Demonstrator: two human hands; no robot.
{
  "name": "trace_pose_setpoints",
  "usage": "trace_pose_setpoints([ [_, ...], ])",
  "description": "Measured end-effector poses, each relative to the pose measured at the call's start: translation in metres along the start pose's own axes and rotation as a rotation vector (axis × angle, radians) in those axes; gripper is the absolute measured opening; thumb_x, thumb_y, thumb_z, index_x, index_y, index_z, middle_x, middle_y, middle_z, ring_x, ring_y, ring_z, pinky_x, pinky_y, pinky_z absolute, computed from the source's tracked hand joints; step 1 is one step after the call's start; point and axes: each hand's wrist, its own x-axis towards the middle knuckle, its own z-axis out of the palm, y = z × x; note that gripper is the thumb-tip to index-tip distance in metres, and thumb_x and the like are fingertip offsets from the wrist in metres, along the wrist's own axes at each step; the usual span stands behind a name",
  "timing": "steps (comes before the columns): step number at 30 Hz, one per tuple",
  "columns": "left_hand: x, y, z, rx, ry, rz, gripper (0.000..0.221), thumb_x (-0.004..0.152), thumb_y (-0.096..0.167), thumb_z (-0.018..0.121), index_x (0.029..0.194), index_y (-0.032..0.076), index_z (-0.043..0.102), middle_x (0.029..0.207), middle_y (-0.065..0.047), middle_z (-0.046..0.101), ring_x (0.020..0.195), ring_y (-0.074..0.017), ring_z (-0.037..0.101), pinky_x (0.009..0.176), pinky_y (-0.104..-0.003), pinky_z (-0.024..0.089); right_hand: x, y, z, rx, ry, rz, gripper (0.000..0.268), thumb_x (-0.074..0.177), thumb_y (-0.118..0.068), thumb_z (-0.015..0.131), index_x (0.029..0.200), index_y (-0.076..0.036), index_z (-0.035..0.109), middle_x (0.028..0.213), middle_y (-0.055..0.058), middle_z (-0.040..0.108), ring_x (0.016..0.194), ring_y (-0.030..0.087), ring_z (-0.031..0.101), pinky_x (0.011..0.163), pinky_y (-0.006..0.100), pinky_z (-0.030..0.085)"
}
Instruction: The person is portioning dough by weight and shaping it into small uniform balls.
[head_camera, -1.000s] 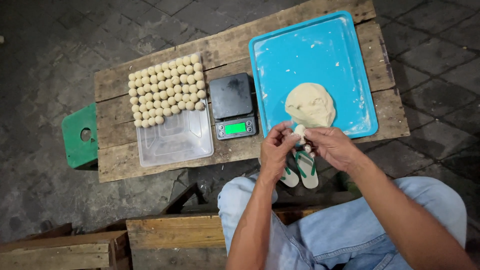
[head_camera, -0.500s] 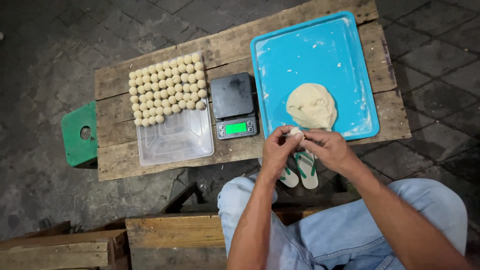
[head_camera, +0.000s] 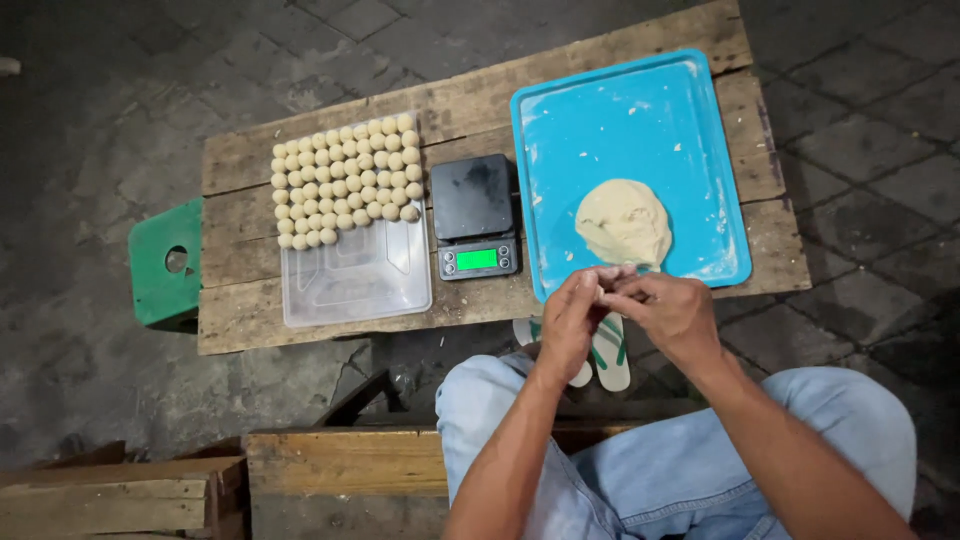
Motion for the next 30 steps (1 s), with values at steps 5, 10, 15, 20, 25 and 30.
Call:
trace_pose_setpoints([
  [5,0.005,-0.019,-0.015,-0.556,0.226,-0.053,0.03,0.111,0.019,0.049,0.127,-0.004,0.06,0.133,-0.027,0.065,0.125,-0.039,0.065,0.093,-0.037,0.06,-0.007,-0.052,0.0,-0.166,0.168,-0.258,0.019,0.086,-0.017,0.082,0.104,-0.015,0.081,0.088,0.003,0.074,0.081,0.027,0.072,0.076,0.038,0.058],
  [10,-0.069,-0.001,0.019,0.146,-0.03,0.143,0.038,0.107,0.022,0.056,0.137,0.0,0.06,0.135,-0.022,0.065,0.126,-0.0334,0.062,0.105,-0.042,0.053,-0.011,-0.126,-0.019,-0.147,0.146,-0.488,0.049,0.103,-0.031,0.053,0.139,0.001,0.06,0.131,0.018,0.061,0.125,0.036,0.056,0.117,0.051,0.033],
  [15,-0.136,0.07,0.069,-0.624,-0.026,-0.261,0.076,0.097,0.065,0.044,0.146,0.009,0.059,0.139,-0.008,0.066,0.129,-0.022,0.062,0.108,-0.036,0.05,-0.066,-0.188,-0.019,-0.292,0.125,-0.655,0.068,0.112,-0.046,0.019,0.161,0.0,0.027,0.166,0.019,0.035,0.159,0.038,0.03,0.134,0.065,0.013],
  [20,-0.185,0.095,0.099,-0.481,-0.362,0.205,0.069,0.111,0.05,0.021,0.163,0.005,0.017,0.168,-0.017,0.023,0.157,-0.0285,0.022,0.13,-0.041,0.019,-0.111,-0.256,-0.038,-0.121,-0.007,-0.638,0.078,0.105,-0.06,0.019,0.16,-0.008,0.035,0.171,0.013,0.025,0.164,0.03,0.001,0.135,0.051,-0.009],
  [25,-0.239,0.111,0.144,-0.435,-0.428,0.287,0.075,0.107,0.053,0.026,0.16,0.0,0.022,0.167,-0.018,0.024,0.157,-0.0264,0.024,0.13,-0.036,0.021,-0.144,-0.294,-0.07,-0.365,0.031,-0.712,0.079,0.106,-0.054,0.014,0.16,0.004,0.022,0.167,0.031,0.009,0.159,0.051,-0.003,0.132,0.059,-0.005],
  [30,-0.255,0.095,0.13,-0.522,-0.616,0.338,0.116,0.088,0.087,0.031,0.167,0.007,0.004,0.177,-0.011,0.003,0.163,-0.0258,0.009,0.129,-0.036,0.021,-0.181,-0.329,-0.07,-0.278,-0.036,-0.878,0.068,0.109,-0.053,0.022,0.159,-0.007,0.033,0.169,0.016,0.031,0.163,0.033,0.018,0.136,0.048,0.003],
])
